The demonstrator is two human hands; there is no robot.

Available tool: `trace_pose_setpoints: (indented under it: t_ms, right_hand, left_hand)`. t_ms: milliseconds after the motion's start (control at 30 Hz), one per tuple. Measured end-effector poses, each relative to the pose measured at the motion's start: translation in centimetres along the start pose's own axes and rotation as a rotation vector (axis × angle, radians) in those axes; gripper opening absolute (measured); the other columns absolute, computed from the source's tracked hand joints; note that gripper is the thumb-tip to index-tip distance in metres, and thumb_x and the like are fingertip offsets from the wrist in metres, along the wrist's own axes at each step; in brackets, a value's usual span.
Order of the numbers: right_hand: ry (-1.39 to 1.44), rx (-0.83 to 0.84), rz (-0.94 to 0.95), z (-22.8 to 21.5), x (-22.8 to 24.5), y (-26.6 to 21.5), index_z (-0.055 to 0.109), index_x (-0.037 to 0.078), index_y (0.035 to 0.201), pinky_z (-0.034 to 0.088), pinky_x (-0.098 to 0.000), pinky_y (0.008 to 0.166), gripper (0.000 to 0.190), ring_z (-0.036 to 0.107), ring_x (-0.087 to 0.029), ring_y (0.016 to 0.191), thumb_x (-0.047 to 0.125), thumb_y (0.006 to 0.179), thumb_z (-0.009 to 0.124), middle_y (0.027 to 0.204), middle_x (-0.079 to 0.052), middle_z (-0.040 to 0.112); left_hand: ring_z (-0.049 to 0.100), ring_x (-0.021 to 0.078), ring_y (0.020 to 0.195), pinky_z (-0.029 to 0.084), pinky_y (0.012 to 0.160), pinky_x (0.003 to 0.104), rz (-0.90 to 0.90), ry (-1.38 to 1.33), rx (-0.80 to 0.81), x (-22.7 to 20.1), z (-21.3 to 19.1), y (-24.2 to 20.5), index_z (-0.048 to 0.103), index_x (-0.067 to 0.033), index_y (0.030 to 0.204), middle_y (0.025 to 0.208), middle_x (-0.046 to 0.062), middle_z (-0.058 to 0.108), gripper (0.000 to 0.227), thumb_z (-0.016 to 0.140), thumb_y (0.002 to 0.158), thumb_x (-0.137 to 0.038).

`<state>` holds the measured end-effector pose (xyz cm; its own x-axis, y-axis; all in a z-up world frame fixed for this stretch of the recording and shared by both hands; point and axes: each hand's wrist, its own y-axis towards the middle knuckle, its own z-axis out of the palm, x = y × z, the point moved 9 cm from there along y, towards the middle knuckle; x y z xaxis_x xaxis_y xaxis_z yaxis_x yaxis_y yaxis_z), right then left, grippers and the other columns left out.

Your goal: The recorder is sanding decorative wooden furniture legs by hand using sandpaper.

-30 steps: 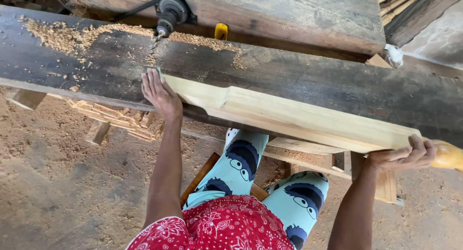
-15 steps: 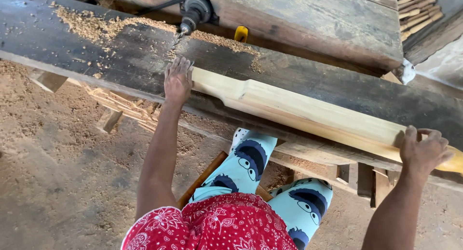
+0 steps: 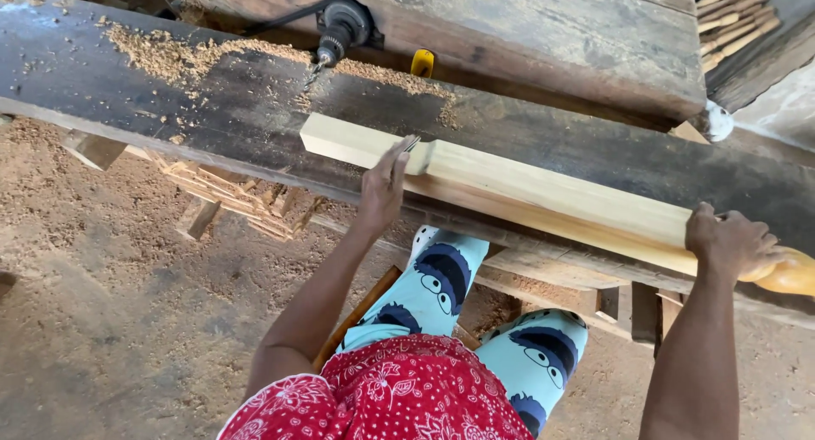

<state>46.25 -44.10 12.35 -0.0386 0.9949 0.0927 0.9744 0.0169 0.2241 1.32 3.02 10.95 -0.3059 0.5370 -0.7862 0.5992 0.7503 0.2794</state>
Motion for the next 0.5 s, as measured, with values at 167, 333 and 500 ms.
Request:
trace_pose_setpoints:
  t_ms: [167,333,500]
  right_hand:
    - [-0.015,-0.010,0.013,0.6,-0.4,0.2,0.072,0.014,0.131,0.006,-0.0678,0.119,0.058,0.032,-0.048,0.146,0.056,0.100,0.048,0.152,-0.031,0.048]
    - [0.031,-0.007,0.026,-0.6,-0.1,-0.6,0.070,0.016,0.130,0.005,-0.0671,0.117,0.058,0.029,-0.046,0.147,0.059,0.097,0.049,0.154,-0.028,0.044]
    - [0.042,-0.008,0.024,0.0,-0.3,-0.2,0.071,0.015,0.131,0.006,-0.0660,0.119,0.057,0.030,-0.045,0.148,0.058,0.099,0.051,0.155,-0.028,0.045]
  left_hand:
    - [0.067,0.0457,0.117,0.051,0.103,0.060,-0.102,-0.231,0.047,-0.7,3.5,-1.7,0.049,-0.0257,0.155,0.142,0.021,0.063,0.048,0.030,0.112,-0.040]
    - [0.065,0.0413,0.124,0.045,0.113,0.058,0.273,-0.208,-0.143,-2.8,2.6,-3.5,0.052,-0.0179,0.152,0.134,0.025,0.070,0.043,0.039,0.114,-0.036]
    - [0.070,0.0280,0.079,0.061,0.076,0.050,0.100,-0.258,-0.067,-3.1,2.2,-2.4,0.048,-0.0206,0.154,0.112,0.021,0.074,0.049,0.037,0.110,-0.041]
